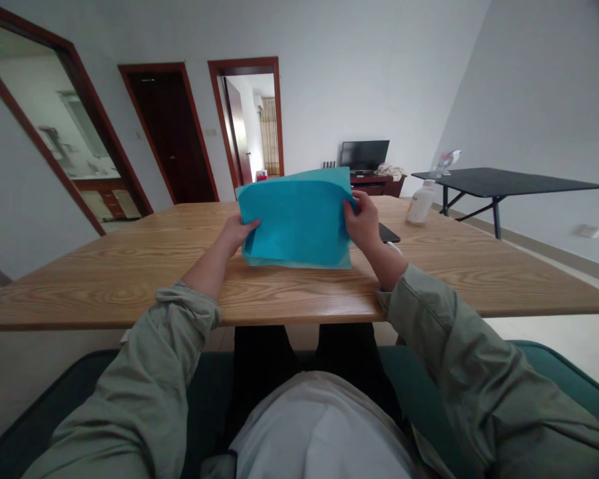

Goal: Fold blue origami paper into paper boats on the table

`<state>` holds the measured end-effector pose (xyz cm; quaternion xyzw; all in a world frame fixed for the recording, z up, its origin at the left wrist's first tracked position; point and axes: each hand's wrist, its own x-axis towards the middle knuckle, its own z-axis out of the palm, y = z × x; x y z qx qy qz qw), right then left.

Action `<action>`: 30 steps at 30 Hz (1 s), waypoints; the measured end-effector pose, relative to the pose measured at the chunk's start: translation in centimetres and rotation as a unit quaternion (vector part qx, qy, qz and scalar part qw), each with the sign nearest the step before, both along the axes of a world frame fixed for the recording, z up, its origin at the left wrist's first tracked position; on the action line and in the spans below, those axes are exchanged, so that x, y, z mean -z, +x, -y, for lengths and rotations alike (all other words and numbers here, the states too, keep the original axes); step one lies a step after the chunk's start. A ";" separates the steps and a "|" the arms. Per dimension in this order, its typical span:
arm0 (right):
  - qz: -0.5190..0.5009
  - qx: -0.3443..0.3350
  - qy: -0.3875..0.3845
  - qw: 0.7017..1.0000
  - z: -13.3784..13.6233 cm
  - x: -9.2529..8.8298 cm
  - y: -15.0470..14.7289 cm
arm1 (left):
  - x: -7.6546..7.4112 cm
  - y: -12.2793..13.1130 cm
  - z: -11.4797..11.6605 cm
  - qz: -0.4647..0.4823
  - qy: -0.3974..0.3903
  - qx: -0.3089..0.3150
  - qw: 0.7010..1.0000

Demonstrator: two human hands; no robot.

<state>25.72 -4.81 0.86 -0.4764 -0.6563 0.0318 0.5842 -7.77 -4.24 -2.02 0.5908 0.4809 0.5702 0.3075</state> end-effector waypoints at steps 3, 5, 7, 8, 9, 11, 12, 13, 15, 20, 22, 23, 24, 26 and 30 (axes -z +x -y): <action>0.013 -0.001 -0.005 1.000 0.2 -0.1 -0.1 | -0.2 -0.3 -0.1 -0.033 0.017 -0.036 0.999; 0.020 -0.009 -0.021 1.000 -0.3 0.2 0.0 | -0.2 -0.4 0.0 -0.055 0.024 -0.054 0.997; 0.010 -0.033 -0.042 0.998 -1.0 0.6 0.2 | -0.4 -0.5 0.2 -0.078 0.037 -0.077 0.993; -0.005 -0.055 -0.052 0.997 -1.3 0.8 0.2 | -0.5 -0.5 0.3 -0.088 0.046 -0.091 0.991; -0.024 -0.081 -0.061 0.995 -1.6 1.0 0.3 | -0.6 -0.6 0.5 -0.096 0.057 -0.105 0.988; -0.063 -0.130 -0.078 0.986 -1.9 1.2 0.3 | -0.9 -0.7 0.8 -0.098 0.076 -0.128 0.984; -0.076 -0.146 -0.082 0.983 -2.0 1.2 0.3 | -1.0 -0.7 0.9 -0.093 0.082 -0.134 0.983; -0.082 -0.155 -0.082 0.981 -1.9 1.1 0.3 | -1.2 -0.8 1.1 -0.085 0.087 -0.135 0.983; -0.082 -0.154 -0.061 0.983 -1.7 0.8 0.2 | -1.5 -0.8 1.3 -0.068 0.100 -0.137 0.983; -0.056 -0.108 0.018 0.992 -1.0 -0.1 0.1 | -1.8 -0.6 1.3 -0.033 0.128 -0.135 0.982; -0.043 -0.079 0.012 0.996 -0.9 -0.1 0.1 | -1.7 -0.6 1.2 -0.037 0.130 -0.119 0.984; -0.038 -0.070 0.005 0.997 -0.9 -0.1 0.2 | -1.6 -0.6 1.1 -0.045 0.133 -0.112 0.984; -0.034 -0.066 -0.001 0.997 -1.0 0.0 0.2 | -1.5 -0.5 1.0 -0.054 0.139 -0.107 0.983; -0.034 -0.067 -0.003 0.997 -1.2 0.2 0.2 | -1.3 -0.4 0.9 -0.078 0.166 -0.110 0.977; -0.053 -0.096 0.032 0.993 -2.0 0.7 0.4 | -0.8 -0.4 0.5 -0.111 0.244 -0.115 0.957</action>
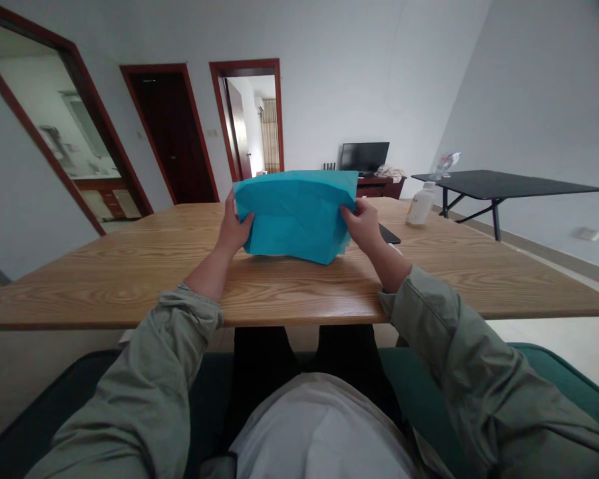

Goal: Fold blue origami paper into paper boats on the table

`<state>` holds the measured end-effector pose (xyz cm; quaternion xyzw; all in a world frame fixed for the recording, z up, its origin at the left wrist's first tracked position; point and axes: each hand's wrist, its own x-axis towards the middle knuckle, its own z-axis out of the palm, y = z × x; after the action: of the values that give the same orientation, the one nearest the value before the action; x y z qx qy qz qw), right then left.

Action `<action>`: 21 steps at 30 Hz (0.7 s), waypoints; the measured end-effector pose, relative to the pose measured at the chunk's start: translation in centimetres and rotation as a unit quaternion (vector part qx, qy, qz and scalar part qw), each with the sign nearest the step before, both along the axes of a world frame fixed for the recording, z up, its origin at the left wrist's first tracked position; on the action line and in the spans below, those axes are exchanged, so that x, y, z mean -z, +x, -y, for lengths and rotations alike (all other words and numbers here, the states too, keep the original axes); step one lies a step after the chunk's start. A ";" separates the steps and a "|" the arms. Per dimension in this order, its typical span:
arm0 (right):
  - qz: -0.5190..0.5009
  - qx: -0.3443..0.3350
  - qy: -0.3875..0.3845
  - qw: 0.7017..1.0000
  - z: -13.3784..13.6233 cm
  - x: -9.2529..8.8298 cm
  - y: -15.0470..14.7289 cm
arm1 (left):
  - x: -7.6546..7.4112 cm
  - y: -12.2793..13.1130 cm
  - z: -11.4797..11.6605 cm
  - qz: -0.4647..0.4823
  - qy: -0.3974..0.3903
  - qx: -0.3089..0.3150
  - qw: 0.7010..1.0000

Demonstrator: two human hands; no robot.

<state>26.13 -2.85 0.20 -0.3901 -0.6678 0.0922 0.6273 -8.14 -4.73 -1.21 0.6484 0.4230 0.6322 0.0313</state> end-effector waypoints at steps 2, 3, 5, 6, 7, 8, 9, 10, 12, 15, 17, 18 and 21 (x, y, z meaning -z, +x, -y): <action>-0.006 -0.016 0.008 1.000 -0.3 0.2 0.1 | 0.2 -0.1 -0.3 -0.004 0.020 0.015 1.000; -0.007 -0.022 0.008 1.000 -0.4 0.3 0.1 | 0.3 -0.2 -0.5 -0.003 0.023 0.023 0.999; -0.003 -0.025 0.006 1.000 -0.5 0.4 0.0 | 0.5 -0.3 -0.7 -0.006 0.019 0.038 0.999; 0.002 -0.022 0.003 1.000 -0.5 0.5 0.0 | 0.5 -0.3 -0.8 -0.010 0.018 0.041 0.999; 0.007 -0.017 0.000 1.000 -0.5 0.5 -0.1 | 0.5 -0.3 -0.8 -0.016 0.021 0.041 0.999; 0.014 -0.012 -0.004 1.000 -0.5 0.5 -0.1 | 0.5 -0.3 -0.7 -0.023 0.026 0.038 0.999; 0.022 -0.007 -0.009 1.000 -0.6 0.5 -0.1 | 0.5 -0.2 -0.6 -0.030 0.032 0.032 0.999; 0.032 -0.005 -0.014 0.999 -0.6 0.4 0.1 | 0.4 -0.2 -0.5 -0.039 0.037 0.024 0.998; 0.062 0.006 -0.029 0.998 -0.9 0.0 0.9 | 0.3 0.0 -0.1 -0.058 0.036 0.001 0.998; 0.126 0.104 -0.078 0.983 -1.4 -0.6 3.7 | 0.2 0.2 0.3 -0.087 0.017 -0.047 0.995; 0.189 0.235 -0.142 0.943 -1.7 -0.8 6.3 | 0.1 0.2 0.4 -0.096 0.006 -0.072 0.993; 0.223 0.283 -0.182 0.915 -1.9 -0.8 7.5 | 0.1 0.3 0.4 -0.098 0.002 -0.080 0.992; 0.284 0.352 -0.275 0.848 -2.5 -0.4 10.7 | 0.0 0.4 0.6 -0.106 -0.003 -0.094 0.990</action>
<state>36.78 -0.32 0.61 -0.7645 -0.5822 -0.0697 0.2677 -7.74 -5.28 -1.16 0.6691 0.4846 0.5590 -0.0709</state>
